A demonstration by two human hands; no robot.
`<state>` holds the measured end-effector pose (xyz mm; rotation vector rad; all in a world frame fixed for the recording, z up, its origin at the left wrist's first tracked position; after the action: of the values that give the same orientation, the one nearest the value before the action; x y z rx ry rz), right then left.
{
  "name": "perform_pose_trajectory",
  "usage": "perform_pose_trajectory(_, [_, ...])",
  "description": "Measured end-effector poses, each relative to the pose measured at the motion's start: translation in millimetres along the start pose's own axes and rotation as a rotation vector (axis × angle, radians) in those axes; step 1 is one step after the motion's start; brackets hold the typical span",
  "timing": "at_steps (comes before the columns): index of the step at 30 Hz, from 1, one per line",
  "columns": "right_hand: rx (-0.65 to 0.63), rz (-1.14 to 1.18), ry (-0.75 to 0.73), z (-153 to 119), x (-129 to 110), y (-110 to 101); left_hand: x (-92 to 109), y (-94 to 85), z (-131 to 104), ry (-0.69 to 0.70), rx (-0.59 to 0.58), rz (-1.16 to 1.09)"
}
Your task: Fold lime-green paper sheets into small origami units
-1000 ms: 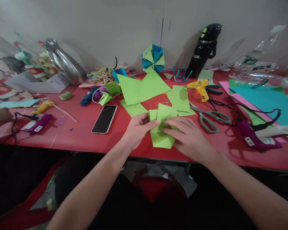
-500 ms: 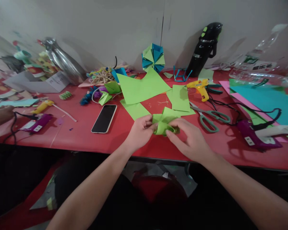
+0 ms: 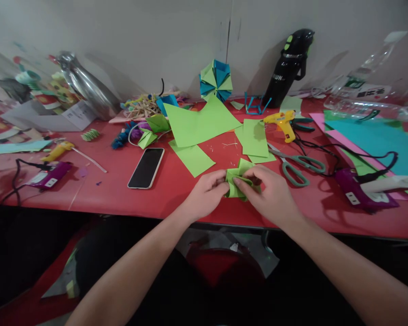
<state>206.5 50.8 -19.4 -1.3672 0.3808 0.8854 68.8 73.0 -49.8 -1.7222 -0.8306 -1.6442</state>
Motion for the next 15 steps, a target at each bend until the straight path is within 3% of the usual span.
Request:
perform_pose_trajectory(8, [0.017,0.062,0.077,0.3,8.8,-1.3,-0.4,15.5,1.1,0.017,-0.136,0.004])
perform_pose_trajectory(15, [0.054,0.026,0.019,0.9,3.8,-3.2,0.8,20.7,3.6,0.033,-0.168,0.066])
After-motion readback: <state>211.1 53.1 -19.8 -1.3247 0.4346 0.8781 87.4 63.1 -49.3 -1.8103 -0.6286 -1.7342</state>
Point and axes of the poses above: each hand's wrist, its own z-axis towards the middle knuckle, its own y-axis out of the palm, x = y × z, the point moved 9 cm from there along z, towards the middle knuckle, and after that the axes turned 13 degrees about -x, right-handed, at the moved point
